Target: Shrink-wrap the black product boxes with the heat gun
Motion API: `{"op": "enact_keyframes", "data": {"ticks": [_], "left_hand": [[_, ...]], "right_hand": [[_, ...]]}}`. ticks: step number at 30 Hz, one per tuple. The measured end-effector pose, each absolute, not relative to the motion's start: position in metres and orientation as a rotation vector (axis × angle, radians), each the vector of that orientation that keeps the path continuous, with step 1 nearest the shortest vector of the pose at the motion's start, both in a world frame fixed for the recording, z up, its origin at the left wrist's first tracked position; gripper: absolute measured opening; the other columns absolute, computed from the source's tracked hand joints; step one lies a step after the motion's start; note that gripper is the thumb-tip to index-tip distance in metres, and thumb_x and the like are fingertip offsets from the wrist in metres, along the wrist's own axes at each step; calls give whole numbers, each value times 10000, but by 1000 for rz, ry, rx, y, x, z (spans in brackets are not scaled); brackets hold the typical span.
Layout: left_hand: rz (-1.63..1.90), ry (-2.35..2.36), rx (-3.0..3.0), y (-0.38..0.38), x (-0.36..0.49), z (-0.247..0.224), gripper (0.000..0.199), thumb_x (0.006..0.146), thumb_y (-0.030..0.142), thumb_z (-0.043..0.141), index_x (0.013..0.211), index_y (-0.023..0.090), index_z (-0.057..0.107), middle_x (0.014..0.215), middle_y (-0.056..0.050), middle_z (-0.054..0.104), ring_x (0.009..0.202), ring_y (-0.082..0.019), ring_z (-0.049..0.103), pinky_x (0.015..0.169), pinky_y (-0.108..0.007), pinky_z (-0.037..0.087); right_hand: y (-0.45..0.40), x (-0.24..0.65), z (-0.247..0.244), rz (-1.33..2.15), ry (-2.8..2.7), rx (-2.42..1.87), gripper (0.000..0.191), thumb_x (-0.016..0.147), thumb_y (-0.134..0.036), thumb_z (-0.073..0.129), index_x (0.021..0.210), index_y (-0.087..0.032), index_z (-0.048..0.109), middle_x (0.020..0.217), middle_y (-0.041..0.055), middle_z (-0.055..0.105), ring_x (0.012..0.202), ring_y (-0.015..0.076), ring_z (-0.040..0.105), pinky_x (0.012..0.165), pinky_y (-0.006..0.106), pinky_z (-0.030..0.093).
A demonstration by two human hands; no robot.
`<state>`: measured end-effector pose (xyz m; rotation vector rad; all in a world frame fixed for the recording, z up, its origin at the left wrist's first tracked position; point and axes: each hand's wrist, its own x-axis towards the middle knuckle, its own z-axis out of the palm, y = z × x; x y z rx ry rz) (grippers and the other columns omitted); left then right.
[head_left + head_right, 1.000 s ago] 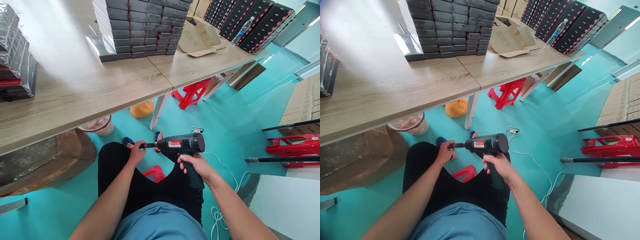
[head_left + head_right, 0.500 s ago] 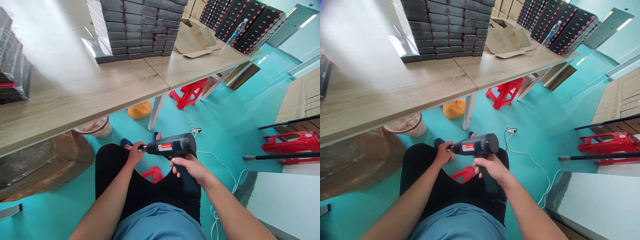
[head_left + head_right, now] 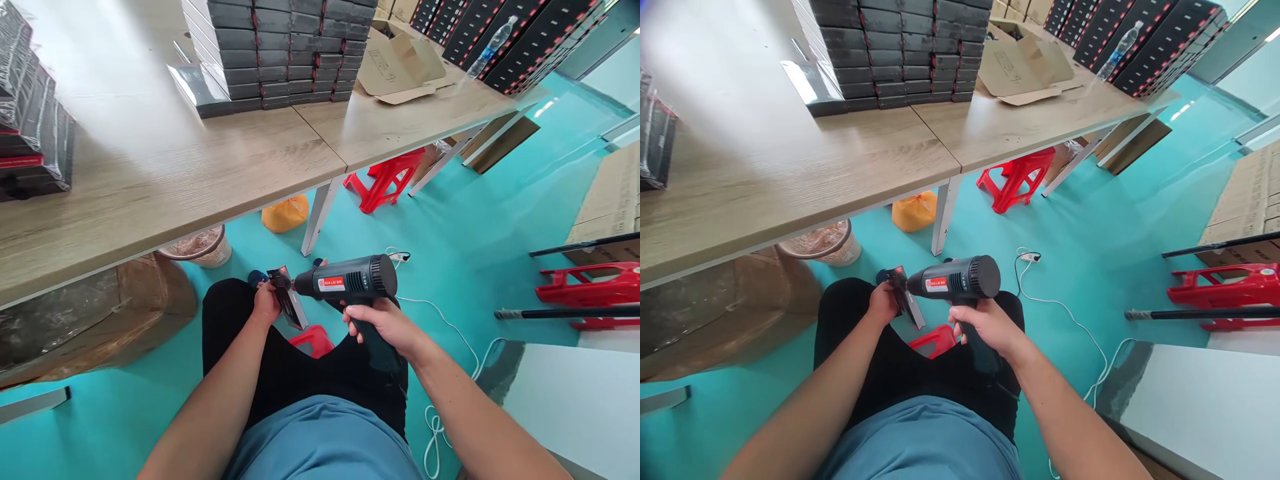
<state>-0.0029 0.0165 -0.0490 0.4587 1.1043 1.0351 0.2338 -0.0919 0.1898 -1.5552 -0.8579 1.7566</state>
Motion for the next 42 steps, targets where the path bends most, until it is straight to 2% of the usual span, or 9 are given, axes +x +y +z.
{"op": "enact_keyframes", "data": {"ticks": [5,11,16,20,24,29,32,36,42], "left_hand": [[1068,1107,202,14,-7,-44,126,623,268,550,739,228,522,666,-18,570,636,-212,599,669,-365,525],[1086,1103,163,17,-5,-39,133,658,297,534,769,226,543,664,-19,578,600,-209,582,633,-360,518],[1025,1101,242,15,-5,-25,381,813,593,497,839,222,581,694,-37,604,636,-224,619,612,-364,528],[944,977,167,7,-8,-2,729,774,852,439,1020,193,633,889,-113,698,785,-271,690,616,-386,554],[778,793,136,1,-8,16,671,807,698,566,1193,156,651,1050,-174,728,916,-327,714,656,-423,576],[630,805,222,0,-2,10,592,796,556,622,1164,98,694,983,-194,746,970,-391,717,777,-529,582],[689,893,281,-1,-2,3,528,801,538,651,1114,118,718,926,-172,755,950,-397,723,808,-549,577],[762,933,291,0,-6,0,514,838,562,614,1108,139,725,923,-150,763,953,-379,730,834,-535,578],[723,904,204,5,-5,-2,493,824,516,645,1114,125,719,888,-134,767,859,-348,748,747,-469,602]], "right_hand": [[-112,234,184,1864,-1028,-1613,219,776,-362,733,840,-155,698,648,9,634,594,158,594,525,284,503],[-138,244,181,1837,-959,-1744,228,748,-379,750,784,-165,679,635,-3,618,580,152,577,523,285,493],[-147,252,179,1908,-815,-1673,275,786,-394,741,904,-147,721,774,40,696,642,161,634,541,274,519],[-143,266,175,1804,-695,-1698,306,797,-388,749,995,-156,724,775,29,705,628,142,632,535,246,532],[-121,273,161,1803,-540,-1603,276,781,-356,758,952,-142,721,776,51,714,589,143,637,475,235,521],[-80,252,152,1645,-461,-1547,198,806,-339,724,860,-149,712,731,38,699,577,116,618,487,208,518],[-71,241,169,1791,-608,-1470,205,760,-307,760,879,-145,719,754,47,718,594,144,646,484,234,520],[-78,247,195,2092,-1111,-1458,159,720,-285,778,778,-158,702,583,3,656,533,157,609,458,253,490],[-74,252,195,1675,-977,-1659,164,779,-315,718,790,-152,708,707,34,678,579,138,599,489,253,494]]}}
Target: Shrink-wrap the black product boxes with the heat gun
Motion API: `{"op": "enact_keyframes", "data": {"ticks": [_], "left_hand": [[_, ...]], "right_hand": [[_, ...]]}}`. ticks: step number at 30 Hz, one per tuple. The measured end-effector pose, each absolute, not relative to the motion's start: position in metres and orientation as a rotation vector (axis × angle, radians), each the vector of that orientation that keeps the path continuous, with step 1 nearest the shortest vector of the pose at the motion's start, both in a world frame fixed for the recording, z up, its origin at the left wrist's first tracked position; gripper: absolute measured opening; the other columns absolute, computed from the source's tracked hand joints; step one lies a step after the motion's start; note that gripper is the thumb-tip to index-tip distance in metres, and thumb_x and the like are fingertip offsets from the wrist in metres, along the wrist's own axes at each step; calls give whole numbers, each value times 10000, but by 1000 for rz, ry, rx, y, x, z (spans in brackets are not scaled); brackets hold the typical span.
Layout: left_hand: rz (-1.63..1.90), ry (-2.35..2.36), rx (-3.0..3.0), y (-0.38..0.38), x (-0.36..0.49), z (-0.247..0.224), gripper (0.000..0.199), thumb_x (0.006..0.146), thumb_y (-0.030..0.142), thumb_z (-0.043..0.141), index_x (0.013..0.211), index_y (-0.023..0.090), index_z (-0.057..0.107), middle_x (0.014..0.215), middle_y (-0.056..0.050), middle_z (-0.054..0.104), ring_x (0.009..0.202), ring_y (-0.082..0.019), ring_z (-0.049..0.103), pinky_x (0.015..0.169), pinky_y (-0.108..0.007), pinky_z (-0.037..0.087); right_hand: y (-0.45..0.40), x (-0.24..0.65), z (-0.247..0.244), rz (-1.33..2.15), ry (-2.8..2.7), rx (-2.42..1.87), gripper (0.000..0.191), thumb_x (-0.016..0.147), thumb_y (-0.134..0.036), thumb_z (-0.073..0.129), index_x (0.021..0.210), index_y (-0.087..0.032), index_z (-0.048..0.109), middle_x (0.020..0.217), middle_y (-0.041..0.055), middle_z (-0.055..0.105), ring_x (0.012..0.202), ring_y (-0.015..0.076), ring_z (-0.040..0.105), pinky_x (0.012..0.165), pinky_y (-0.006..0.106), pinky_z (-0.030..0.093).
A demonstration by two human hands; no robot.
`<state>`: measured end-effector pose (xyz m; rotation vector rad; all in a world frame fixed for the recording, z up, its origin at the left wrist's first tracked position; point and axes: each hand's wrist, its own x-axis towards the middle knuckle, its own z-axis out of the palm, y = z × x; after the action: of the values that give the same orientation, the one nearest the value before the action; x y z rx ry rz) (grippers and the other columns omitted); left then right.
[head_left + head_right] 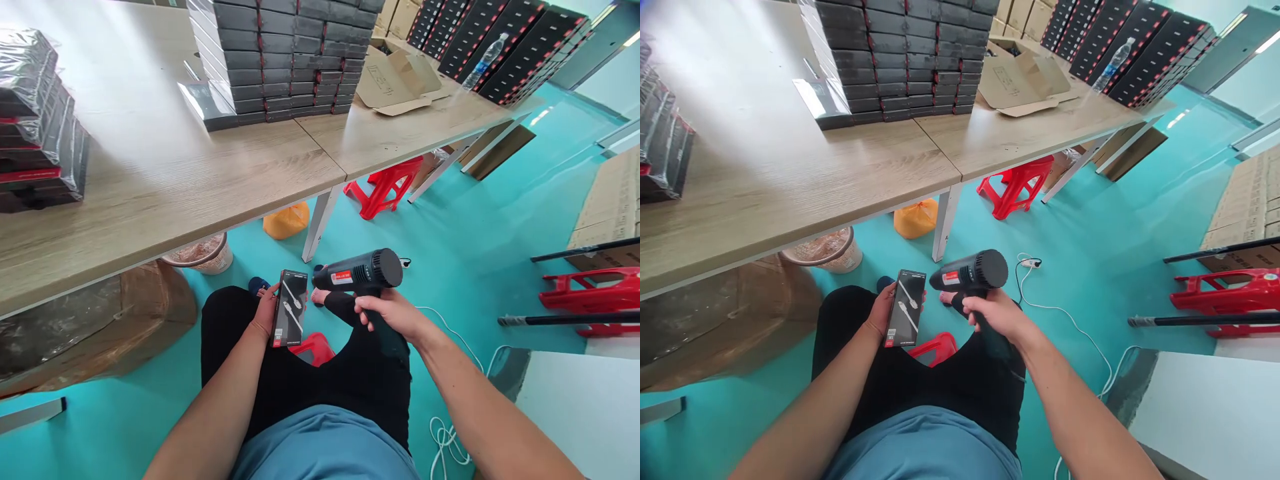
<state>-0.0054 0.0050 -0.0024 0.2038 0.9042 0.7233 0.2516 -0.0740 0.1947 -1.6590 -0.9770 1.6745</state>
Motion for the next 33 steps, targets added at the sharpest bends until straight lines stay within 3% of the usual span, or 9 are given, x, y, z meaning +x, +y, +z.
{"op": "enact_keyframes", "data": {"ticks": [4,9,15,21,26,30,33], "left_hand": [[652,900,128,7,-4,-5,446,830,463,639,1091,110,722,834,-129,765,792,-343,750,695,-436,605],[706,893,37,4,-6,0,416,846,409,634,1138,123,708,848,-118,765,802,-337,753,713,-435,608],[806,852,-22,7,-4,6,459,875,475,603,1158,123,683,894,-143,752,812,-335,740,714,-466,606],[806,1070,-154,16,-2,-5,426,906,481,531,1142,137,619,902,-156,716,783,-337,723,689,-505,590],[850,1115,-281,20,-4,-14,421,953,510,448,1050,142,626,838,-132,688,710,-288,694,627,-426,584],[883,1112,-331,17,-5,-12,387,970,488,441,1045,154,620,872,-129,695,734,-266,697,599,-367,577],[881,1121,-327,16,-5,-9,389,970,499,437,1032,160,619,889,-138,701,779,-287,706,608,-383,584]], "right_hand": [[-63,227,193,1784,-984,-1484,230,764,-324,742,906,-148,702,815,60,709,618,158,638,510,274,513],[-58,225,188,1610,-957,-1625,171,768,-322,735,762,-162,674,714,30,666,585,132,597,502,248,498],[-94,257,186,2060,-1042,-1551,256,714,-362,788,800,-139,696,691,38,678,554,157,616,476,274,502],[-118,259,179,1743,-725,-1726,298,760,-392,752,915,-141,715,749,35,688,593,140,620,511,253,517],[-121,232,174,1877,-811,-1521,299,788,-396,751,928,-132,733,821,69,714,659,165,650,561,277,537],[-118,226,175,1678,-840,-1630,289,798,-397,742,950,-151,722,743,37,690,651,163,625,567,282,530],[-118,228,177,1787,-883,-1620,266,794,-394,745,894,-149,726,677,25,666,622,162,610,552,284,515]]}}
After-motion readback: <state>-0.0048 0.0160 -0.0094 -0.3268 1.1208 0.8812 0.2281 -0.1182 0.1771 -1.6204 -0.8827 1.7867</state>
